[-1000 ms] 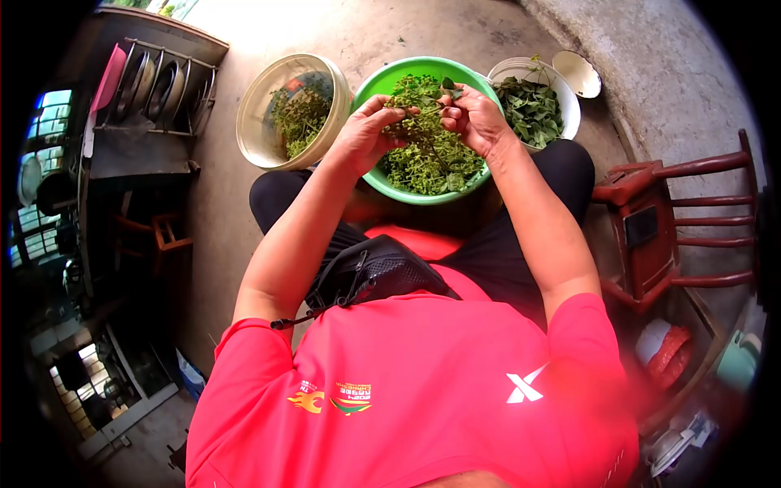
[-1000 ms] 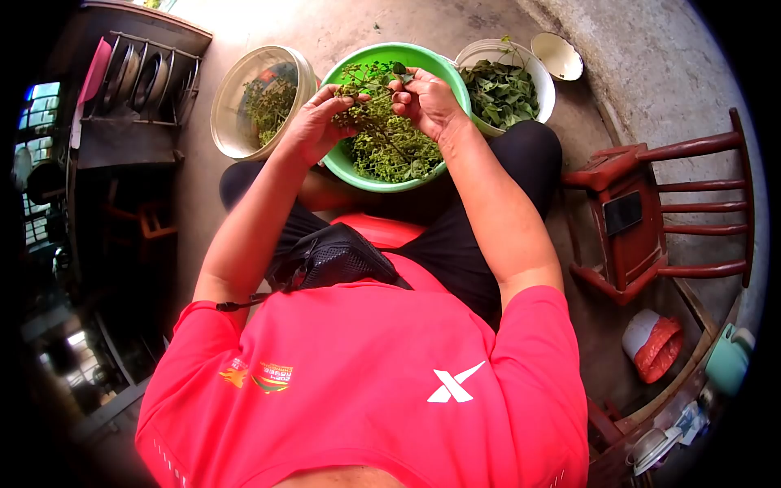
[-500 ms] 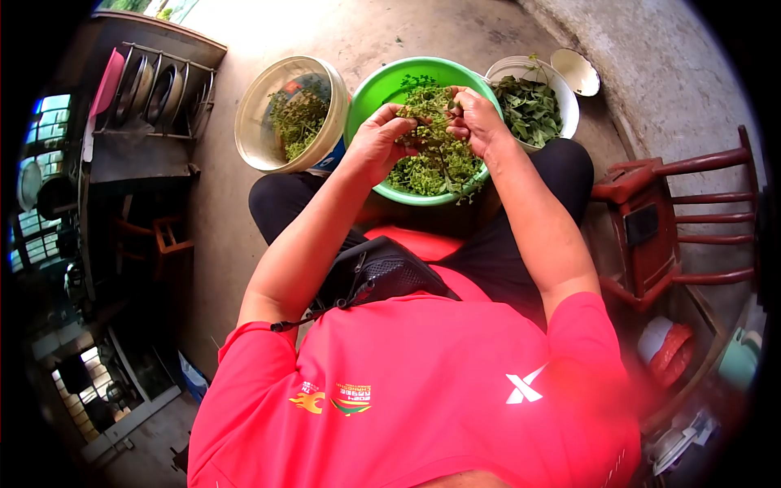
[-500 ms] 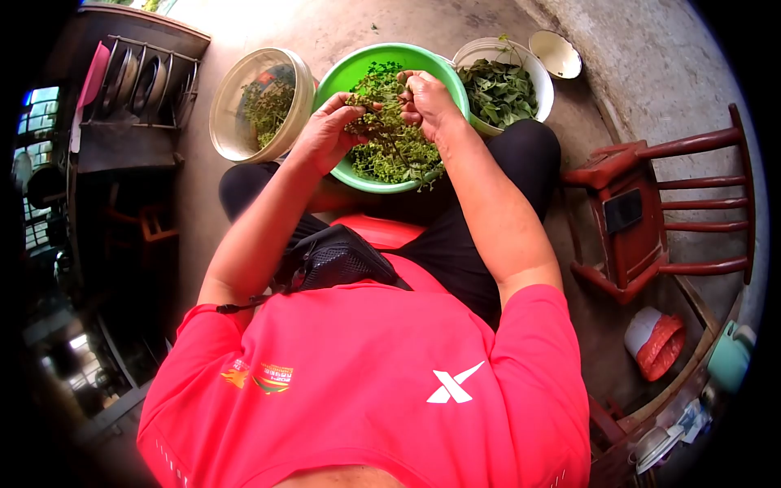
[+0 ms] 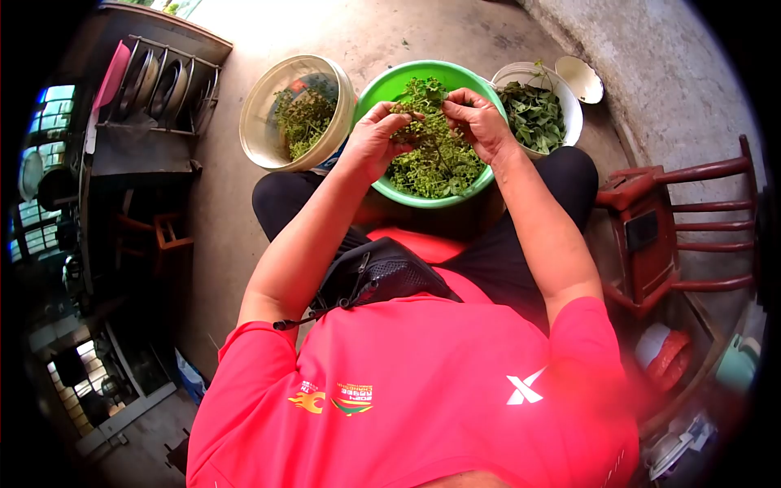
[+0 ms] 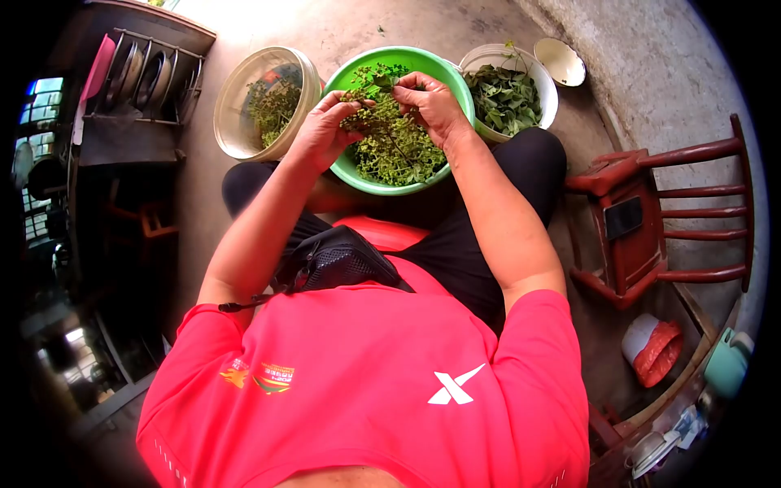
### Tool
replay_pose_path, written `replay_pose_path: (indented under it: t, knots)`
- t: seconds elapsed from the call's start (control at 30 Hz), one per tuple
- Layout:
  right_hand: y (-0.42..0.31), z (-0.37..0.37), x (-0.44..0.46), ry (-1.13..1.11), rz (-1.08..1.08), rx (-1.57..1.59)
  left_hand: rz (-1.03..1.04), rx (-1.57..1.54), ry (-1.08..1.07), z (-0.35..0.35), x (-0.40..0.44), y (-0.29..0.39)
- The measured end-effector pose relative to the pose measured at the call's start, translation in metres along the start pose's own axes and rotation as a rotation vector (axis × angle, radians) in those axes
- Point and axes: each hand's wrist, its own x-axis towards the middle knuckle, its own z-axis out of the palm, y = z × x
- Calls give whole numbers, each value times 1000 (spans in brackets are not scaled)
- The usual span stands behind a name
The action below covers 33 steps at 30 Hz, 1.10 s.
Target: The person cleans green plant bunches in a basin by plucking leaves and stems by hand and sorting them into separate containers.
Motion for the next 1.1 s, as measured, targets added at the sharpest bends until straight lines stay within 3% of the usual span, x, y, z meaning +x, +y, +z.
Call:
replay_pose_path:
  t: [0.17,0.27,0.43,0.53,0.63,0.7,0.77,0.8,0.83,1.0,1.03,1.1]
  knots:
    - [-2,-2,0,46,78,141,36,-22,30,2,0,-4]
    - [-7,2,-1,-19,-61,-419,27,-27,34,1,0,-4]
    - [5,1,5,-37,-34,-432,27,-24,35,-4,0,-5]
    - [0,0,3,-99,82,-113,43,-25,27,-2,-1,-3]
    - [-5,4,-1,-19,132,-119,67,11,47,3,0,-3]
    - [3,-12,12,-6,110,-277,77,45,66,3,1,-4]
    - [-2,-19,12,286,-169,-1344,119,59,39,-5,2,-5]
    - [-10,-23,12,306,-79,-1275,124,66,60,-6,0,1]
    - [-9,-32,16,356,-171,-1216,120,56,70,-7,-2,6]
    - [-30,-59,16,682,-186,-857,119,-32,65,-27,-5,27]
    - [-32,-73,23,743,-270,-905,126,-64,69,-30,-5,30]
    - [-46,-93,22,779,-212,-636,151,-101,57,-39,-5,33]
